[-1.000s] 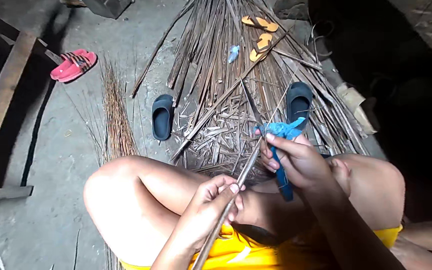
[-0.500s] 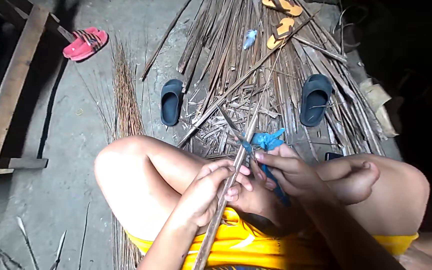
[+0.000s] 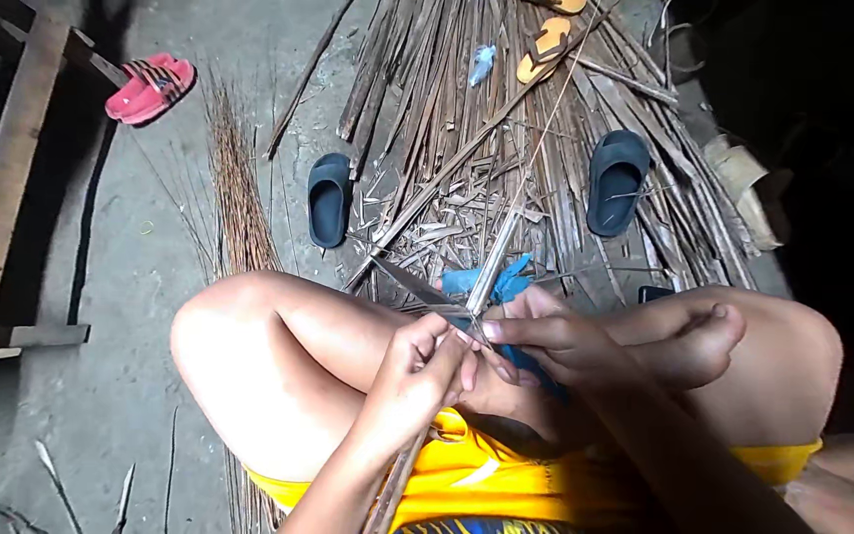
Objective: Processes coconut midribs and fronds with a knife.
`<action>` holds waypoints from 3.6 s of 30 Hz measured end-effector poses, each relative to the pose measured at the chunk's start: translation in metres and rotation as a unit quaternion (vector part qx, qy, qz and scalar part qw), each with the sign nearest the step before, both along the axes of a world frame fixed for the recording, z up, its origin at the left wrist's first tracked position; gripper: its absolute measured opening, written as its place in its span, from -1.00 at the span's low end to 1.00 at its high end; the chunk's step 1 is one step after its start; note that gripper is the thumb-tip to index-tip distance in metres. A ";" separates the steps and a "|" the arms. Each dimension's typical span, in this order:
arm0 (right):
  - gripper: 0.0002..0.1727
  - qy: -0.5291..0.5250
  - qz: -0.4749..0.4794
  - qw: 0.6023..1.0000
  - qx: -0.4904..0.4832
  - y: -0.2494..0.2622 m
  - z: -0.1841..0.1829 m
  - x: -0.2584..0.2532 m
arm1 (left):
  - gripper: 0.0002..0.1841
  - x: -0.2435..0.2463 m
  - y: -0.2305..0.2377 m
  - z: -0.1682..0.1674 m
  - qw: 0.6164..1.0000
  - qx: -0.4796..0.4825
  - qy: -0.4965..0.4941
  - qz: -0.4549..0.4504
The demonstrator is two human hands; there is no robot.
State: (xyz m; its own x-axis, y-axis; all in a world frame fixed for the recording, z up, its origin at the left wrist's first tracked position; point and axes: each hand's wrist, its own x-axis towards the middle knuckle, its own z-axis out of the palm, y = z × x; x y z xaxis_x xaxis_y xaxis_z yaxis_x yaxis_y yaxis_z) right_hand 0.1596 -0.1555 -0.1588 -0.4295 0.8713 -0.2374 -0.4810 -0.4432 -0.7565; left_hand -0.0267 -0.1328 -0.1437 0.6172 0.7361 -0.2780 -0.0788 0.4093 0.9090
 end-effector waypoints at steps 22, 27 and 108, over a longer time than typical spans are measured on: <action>-0.78 0.022 -0.045 0.994 0.099 -0.007 -0.008 0.007 | -0.65 -0.009 0.005 0.005 0.964 -0.194 -0.156 -0.090; -0.70 -0.036 -0.099 0.985 0.138 -0.008 -0.004 0.002 | -0.63 -0.007 0.003 0.007 0.969 -0.179 -0.141 -0.094; -0.79 -0.099 -0.224 0.967 0.068 0.000 0.003 0.022 | -0.54 0.010 0.000 -0.003 0.914 -0.347 -0.197 -0.071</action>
